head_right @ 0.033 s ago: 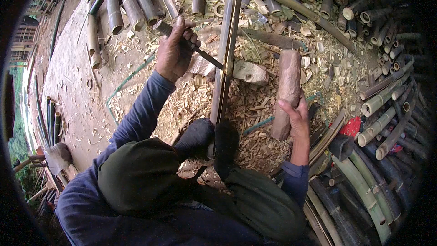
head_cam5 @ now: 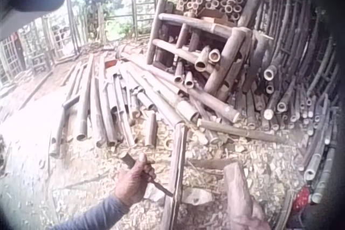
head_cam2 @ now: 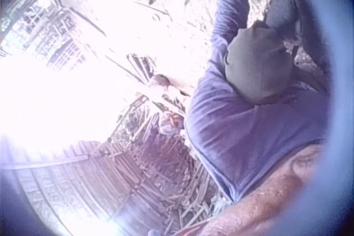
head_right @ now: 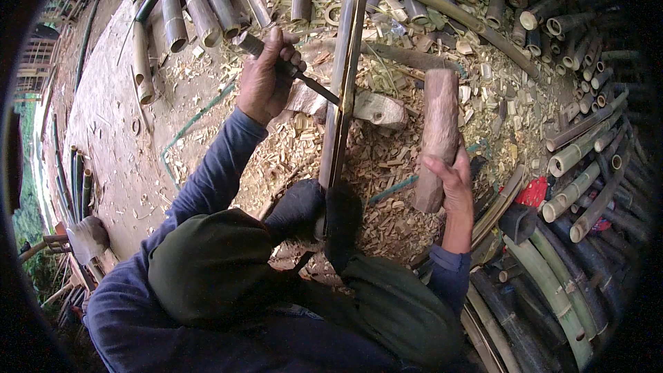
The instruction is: The person sits on the ground and uses a wooden mallet to strike a wedge inserted into a bamboo pole, splitting it lengthwise. The person then uses a knife to shave and smooth the split edges of the bamboo.
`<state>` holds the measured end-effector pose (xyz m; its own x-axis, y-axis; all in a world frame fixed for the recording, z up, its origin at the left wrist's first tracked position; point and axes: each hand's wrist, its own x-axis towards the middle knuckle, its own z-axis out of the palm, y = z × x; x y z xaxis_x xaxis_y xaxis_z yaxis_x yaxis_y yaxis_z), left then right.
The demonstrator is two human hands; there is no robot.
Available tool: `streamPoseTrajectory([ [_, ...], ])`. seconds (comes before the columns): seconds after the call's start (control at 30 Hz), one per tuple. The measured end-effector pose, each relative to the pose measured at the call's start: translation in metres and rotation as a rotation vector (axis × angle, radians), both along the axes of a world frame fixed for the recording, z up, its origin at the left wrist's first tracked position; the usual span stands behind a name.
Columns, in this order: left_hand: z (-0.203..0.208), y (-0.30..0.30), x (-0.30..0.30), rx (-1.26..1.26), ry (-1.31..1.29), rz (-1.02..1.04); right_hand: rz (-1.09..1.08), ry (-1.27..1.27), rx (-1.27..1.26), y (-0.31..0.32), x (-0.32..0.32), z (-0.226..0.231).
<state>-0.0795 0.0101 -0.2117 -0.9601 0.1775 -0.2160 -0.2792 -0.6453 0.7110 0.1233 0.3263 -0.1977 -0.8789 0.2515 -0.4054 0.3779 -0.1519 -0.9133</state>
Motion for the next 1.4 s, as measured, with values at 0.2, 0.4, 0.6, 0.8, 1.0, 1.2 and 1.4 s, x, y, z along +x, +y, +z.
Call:
streamPoseTrajectory([
  [0.2, 0.000, 0.014, 0.005, -0.056, 0.032, 0.051, 0.088, 0.068, -0.016, -0.026, -0.019, 0.071],
  [0.4, 0.010, 0.024, 0.015, 0.001, -0.010, 0.069, 0.192, 0.204, 0.189, -0.035, -0.044, 0.115],
  [0.6, 0.012, 0.041, 0.035, -0.163, 0.130, 0.015, 0.261, 0.598, 0.586, -0.061, -0.080, 0.173],
  [0.8, 0.020, 0.067, 0.031, -0.289, 0.161, -0.060, 0.748, 0.520, 1.194, -0.094, -0.140, 0.214],
  [1.0, -0.007, 0.081, 0.048, -0.185, -0.014, -0.225, 1.002, 0.585, 1.174, -0.070, -0.146, 0.197],
  [1.2, 0.072, 0.017, 0.011, -0.214, 0.256, 0.101, 0.433, 0.739, 0.697, -0.071, -0.117, 0.242],
  [1.4, 0.027, 0.027, 0.010, -0.026, 0.065, 0.009, 0.047, 0.604, 0.587, -0.059, -0.084, 0.220],
])
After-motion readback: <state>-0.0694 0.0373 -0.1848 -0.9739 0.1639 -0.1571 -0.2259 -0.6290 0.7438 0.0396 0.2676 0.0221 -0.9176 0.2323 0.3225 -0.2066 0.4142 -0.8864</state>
